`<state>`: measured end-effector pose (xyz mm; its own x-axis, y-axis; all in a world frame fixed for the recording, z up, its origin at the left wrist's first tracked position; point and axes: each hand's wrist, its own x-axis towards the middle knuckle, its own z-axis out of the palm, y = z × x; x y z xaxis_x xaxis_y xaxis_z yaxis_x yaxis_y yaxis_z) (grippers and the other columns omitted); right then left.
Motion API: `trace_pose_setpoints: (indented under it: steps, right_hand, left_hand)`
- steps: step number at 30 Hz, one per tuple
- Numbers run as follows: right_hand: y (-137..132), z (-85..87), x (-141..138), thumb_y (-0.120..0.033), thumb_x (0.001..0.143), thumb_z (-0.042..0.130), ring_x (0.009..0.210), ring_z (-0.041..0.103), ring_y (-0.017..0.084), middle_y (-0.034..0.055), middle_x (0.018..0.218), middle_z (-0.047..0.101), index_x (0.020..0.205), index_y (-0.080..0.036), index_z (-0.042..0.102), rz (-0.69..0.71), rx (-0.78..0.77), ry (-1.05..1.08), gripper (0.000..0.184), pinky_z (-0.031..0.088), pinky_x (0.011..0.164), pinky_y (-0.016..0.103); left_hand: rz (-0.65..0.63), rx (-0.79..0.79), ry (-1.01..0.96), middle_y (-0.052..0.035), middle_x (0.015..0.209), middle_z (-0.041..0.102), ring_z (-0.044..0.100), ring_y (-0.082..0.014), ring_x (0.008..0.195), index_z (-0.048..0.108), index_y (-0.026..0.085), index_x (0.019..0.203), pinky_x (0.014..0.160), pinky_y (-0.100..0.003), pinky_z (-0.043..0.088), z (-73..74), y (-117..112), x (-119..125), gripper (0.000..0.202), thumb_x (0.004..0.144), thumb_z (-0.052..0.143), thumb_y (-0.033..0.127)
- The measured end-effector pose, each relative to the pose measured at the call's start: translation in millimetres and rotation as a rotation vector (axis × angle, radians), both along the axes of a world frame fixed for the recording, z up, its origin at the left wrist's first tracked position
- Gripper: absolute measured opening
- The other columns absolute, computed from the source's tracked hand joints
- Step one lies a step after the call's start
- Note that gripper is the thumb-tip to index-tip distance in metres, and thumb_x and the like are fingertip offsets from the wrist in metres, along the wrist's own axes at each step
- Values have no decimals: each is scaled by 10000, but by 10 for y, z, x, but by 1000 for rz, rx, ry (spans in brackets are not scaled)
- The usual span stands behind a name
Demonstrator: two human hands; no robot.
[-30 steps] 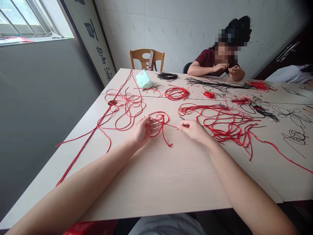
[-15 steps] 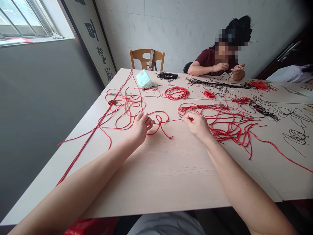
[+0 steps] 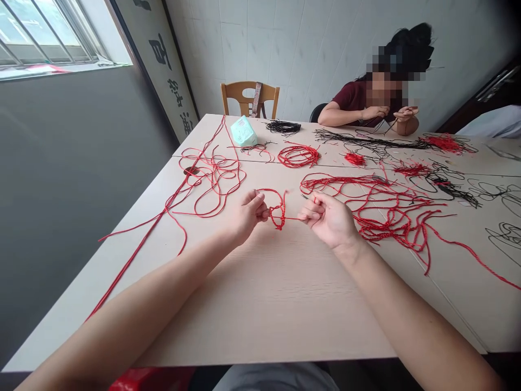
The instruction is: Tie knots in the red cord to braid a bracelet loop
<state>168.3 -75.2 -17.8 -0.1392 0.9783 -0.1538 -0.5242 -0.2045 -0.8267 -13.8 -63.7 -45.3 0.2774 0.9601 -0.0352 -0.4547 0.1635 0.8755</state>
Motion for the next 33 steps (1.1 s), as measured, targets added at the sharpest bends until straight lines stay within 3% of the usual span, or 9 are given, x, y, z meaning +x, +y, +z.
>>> trace_pose_setpoints:
  steps: [6, 10, 13, 16, 19, 21, 26, 29, 33]
  right_hand:
    - [-49, 16, -22, -240, 734, 544, 463, 228, 85, -67, 536, 173, 576, -202, 284, -29, -9, -36, 307, 430, 546, 259]
    - [-90, 61, -14, -225, 757, 539, 468, 279, 84, -65, 540, 205, 589, -198, 314, -53, -14, 86, 283, 429, 542, 243]
    - [-83, 91, 35, -242, 777, 538, 473, 325, 87, -64, 536, 214, 590, -199, 305, -94, -12, 102, 302, 443, 554, 245]
    - [-81, 94, 41, -258, 778, 547, 474, 326, 80, -66, 545, 220, 599, -197, 320, -93, -13, 71, 296, 471, 609, 255]
    - [-93, 72, 6, -277, 776, 560, 481, 319, 80, -68, 551, 222, 614, -198, 353, -77, -6, 37, 274, 482, 634, 268]
    - [-105, 52, -22, -289, 778, 569, 489, 321, 81, -69, 551, 222, 620, -198, 362, -74, 18, 14, 277, 480, 627, 266]
    - [-165, 43, -99, -289, 768, 593, 466, 268, 71, -73, 553, 220, 621, -201, 313, -63, 68, -90, 328, 397, 502, 221]
    - [-218, 79, -147, -285, 765, 588, 452, 244, 66, -76, 548, 228, 622, -200, 284, -42, 86, -121, 346, 323, 454, 204]
    - [-254, 87, -178, -298, 767, 591, 455, 267, 64, -84, 544, 252, 661, -205, 344, -42, 139, -179, 284, 337, 479, 207]
  left_hand:
    - [33, 170, 136, 57, 573, 306, 386, -76, 537, 369, 185, 679, 570, -212, 348, -37, -49, 23, 272, 846, 501, 354]
    - [-11, 376, 371, 29, 658, 416, 402, -102, 606, 500, 199, 871, 602, -231, 345, 14, -157, -25, 94, 837, 495, 286]
    - [-58, 611, 625, 4, 707, 462, 420, -127, 663, 584, 204, 999, 630, -242, 345, 53, -194, -50, 234, 769, 546, 193]
    - [-29, 753, 808, -11, 746, 494, 437, -132, 674, 648, 224, 1000, 628, -243, 340, 39, -178, -46, 283, 724, 599, 185]
    - [39, 706, 827, 1, 657, 444, 385, -114, 582, 704, 226, 861, 568, -244, 303, 4, -156, -30, 156, 748, 612, 284]
    - [45, 607, 763, -3, 648, 447, 385, -113, 585, 702, 205, 804, 565, -244, 300, -11, -154, -22, 175, 758, 607, 344]
    - [-113, 322, 607, 20, 583, 425, 314, -82, 512, 610, 152, 714, 482, -230, 227, -41, -178, -4, 291, 751, 583, 439]
    - [-132, 284, 653, 43, 531, 344, 226, -65, 479, 584, 146, 675, 457, -228, 162, -49, -188, 15, 313, 734, 591, 453]
    - [-97, 272, 706, 51, 510, 310, 211, -63, 477, 579, 142, 642, 450, -228, 156, -21, -184, 31, 302, 714, 617, 432]
